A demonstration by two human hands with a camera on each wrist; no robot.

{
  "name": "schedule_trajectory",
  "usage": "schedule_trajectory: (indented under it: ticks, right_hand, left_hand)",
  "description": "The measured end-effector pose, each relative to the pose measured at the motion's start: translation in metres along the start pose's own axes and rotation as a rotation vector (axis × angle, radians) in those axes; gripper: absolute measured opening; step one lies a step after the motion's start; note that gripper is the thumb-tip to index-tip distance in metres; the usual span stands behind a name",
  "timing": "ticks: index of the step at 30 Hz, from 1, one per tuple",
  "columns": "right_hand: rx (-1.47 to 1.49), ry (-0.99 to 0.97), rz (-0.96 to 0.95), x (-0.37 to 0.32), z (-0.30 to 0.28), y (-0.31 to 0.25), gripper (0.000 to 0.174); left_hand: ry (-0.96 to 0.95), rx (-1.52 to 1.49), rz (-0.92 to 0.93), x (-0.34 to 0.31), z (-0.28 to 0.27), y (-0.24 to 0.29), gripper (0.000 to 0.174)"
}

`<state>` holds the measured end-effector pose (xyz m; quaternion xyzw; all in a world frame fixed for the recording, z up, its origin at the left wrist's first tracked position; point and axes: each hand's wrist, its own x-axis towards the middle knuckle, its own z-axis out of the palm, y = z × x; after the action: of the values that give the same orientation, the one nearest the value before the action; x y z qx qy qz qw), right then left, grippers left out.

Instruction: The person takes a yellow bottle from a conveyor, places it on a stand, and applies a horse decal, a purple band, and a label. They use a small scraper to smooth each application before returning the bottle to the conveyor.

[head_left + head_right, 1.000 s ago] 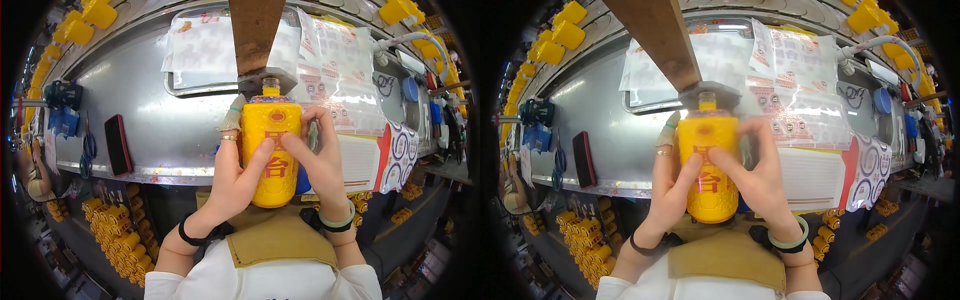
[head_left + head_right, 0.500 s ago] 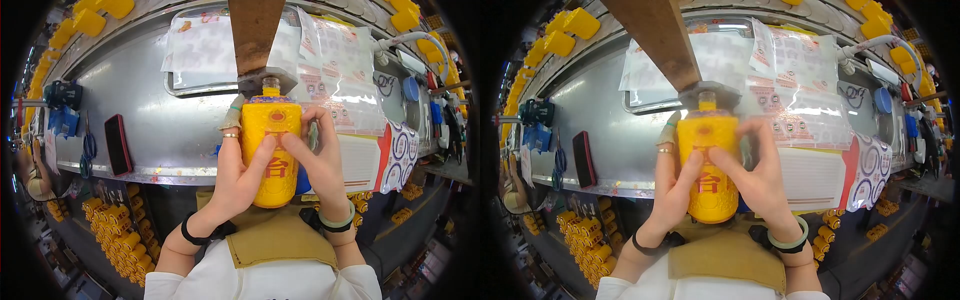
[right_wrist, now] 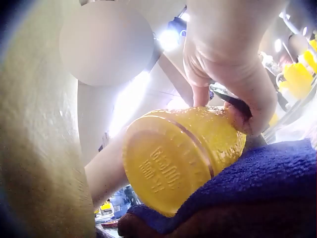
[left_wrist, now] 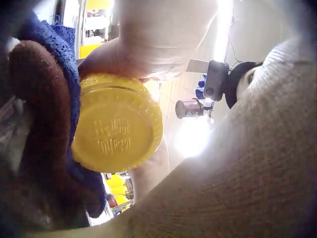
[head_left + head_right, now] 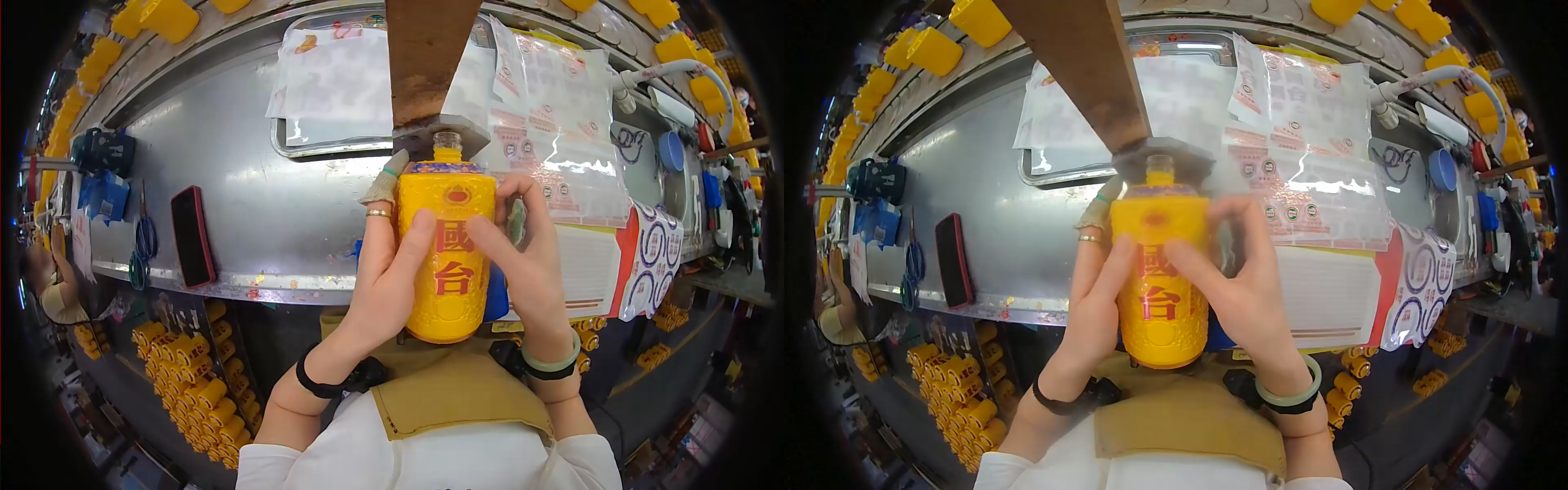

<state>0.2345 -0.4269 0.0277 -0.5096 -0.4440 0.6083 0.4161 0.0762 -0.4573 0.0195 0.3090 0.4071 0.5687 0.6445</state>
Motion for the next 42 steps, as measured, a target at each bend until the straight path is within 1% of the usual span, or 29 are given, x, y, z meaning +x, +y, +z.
schedule_trajectory:
  ticks: [3, 5, 8, 10, 12, 14, 15, 16, 18, 19, 20, 22, 23, 25, 26, 28, 31, 35, 37, 38, 41, 42]
  right_hand:
    - [0.042, -0.007, 0.021, 0.000, 0.000, 0.000, 0.038]
    - [0.043, -0.011, 0.003, 0.000, 0.001, 0.000, 0.038]
    - [0.058, -0.008, -0.016, 0.000, 0.002, 0.000, 0.039]
    - [0.073, -0.003, -0.018, 0.000, 0.003, -0.001, 0.039]
    - [0.103, -0.017, 0.023, 0.000, 0.002, -0.003, 0.038]
    - [0.077, -0.022, 0.005, 0.000, -0.002, 0.000, 0.038]
    - [0.051, -0.028, -0.009, 0.000, -0.004, 0.001, 0.037]
    - [0.052, -0.025, -0.010, 0.000, -0.005, 0.001, 0.037]
    - [0.075, -0.062, -0.034, -0.002, -0.007, 0.000, 0.033]
    - [0.075, -0.061, -0.035, -0.002, -0.007, 0.000, 0.033]
    - [0.085, -0.062, -0.010, -0.002, -0.008, 0.000, 0.030]
    - [0.095, -0.064, 0.012, -0.002, -0.010, -0.001, 0.028]
    - [0.111, -0.070, 0.026, -0.002, -0.011, 0.000, 0.025]
    - [0.127, -0.077, 0.038, -0.002, -0.013, 0.002, 0.024]
    - [0.147, -0.093, 0.038, -0.002, -0.013, 0.002, 0.023]
    - [0.167, -0.111, 0.037, -0.002, -0.014, 0.004, 0.022]
    - [0.158, -0.084, 0.007, -0.001, -0.013, 0.006, 0.022]
    - [0.148, -0.088, 0.009, -0.001, -0.013, 0.007, 0.024]
    - [0.151, -0.097, 0.015, -0.001, -0.013, 0.007, 0.024]
    - [0.152, -0.092, 0.008, -0.001, -0.013, 0.009, 0.024]
    - [0.180, -0.079, 0.020, -0.002, -0.014, 0.008, 0.023]
    - [0.208, -0.071, 0.041, -0.002, -0.015, 0.007, 0.023]
  left_hand:
    - [0.015, -0.087, -0.024, 0.000, -0.003, -0.002, 0.063]
    - [0.008, 0.091, 0.026, -0.001, -0.001, -0.005, 0.061]
    - [-0.011, 0.027, 0.013, -0.001, -0.003, -0.005, 0.061]
    - [0.007, 0.052, 0.034, -0.001, -0.006, -0.005, 0.061]
    - [0.022, 0.078, 0.057, -0.001, -0.010, -0.010, 0.061]
    - [0.083, 0.377, 0.400, -0.004, -0.018, -0.022, 0.061]
    - [0.113, 0.518, 0.536, -0.003, -0.026, -0.023, 0.055]
    - [0.110, 0.517, 0.536, -0.004, -0.032, -0.021, 0.055]
    - [-0.099, 0.948, 0.701, -0.009, -0.038, -0.011, 0.047]
    - [-0.093, 1.018, 0.653, -0.012, -0.039, -0.007, 0.045]
    - [-0.094, 1.019, 0.653, -0.012, -0.038, -0.002, 0.045]
    - [-0.162, 1.230, 0.648, -0.012, -0.035, 0.009, 0.052]
    - [-0.162, 1.230, 0.650, -0.012, -0.031, 0.013, 0.052]
    - [-0.193, 1.324, 0.595, -0.013, -0.026, 0.019, 0.054]
    - [-0.194, 1.324, 0.596, -0.012, -0.029, 0.015, 0.054]
    - [-0.170, 1.172, 0.669, -0.009, -0.041, 0.000, 0.054]
    - [-0.129, 1.103, 0.638, -0.013, -0.042, -0.008, 0.054]
    - [-0.145, 1.159, 0.598, -0.015, -0.031, 0.010, 0.052]
    - [-0.237, 1.342, 0.553, -0.014, -0.024, 0.020, 0.062]
    - [-0.234, 1.342, 0.554, -0.014, -0.024, 0.021, 0.062]
    - [-0.238, 1.314, 0.534, -0.012, -0.026, 0.017, 0.058]
    - [-0.194, 1.244, 0.603, -0.011, -0.032, 0.008, 0.051]
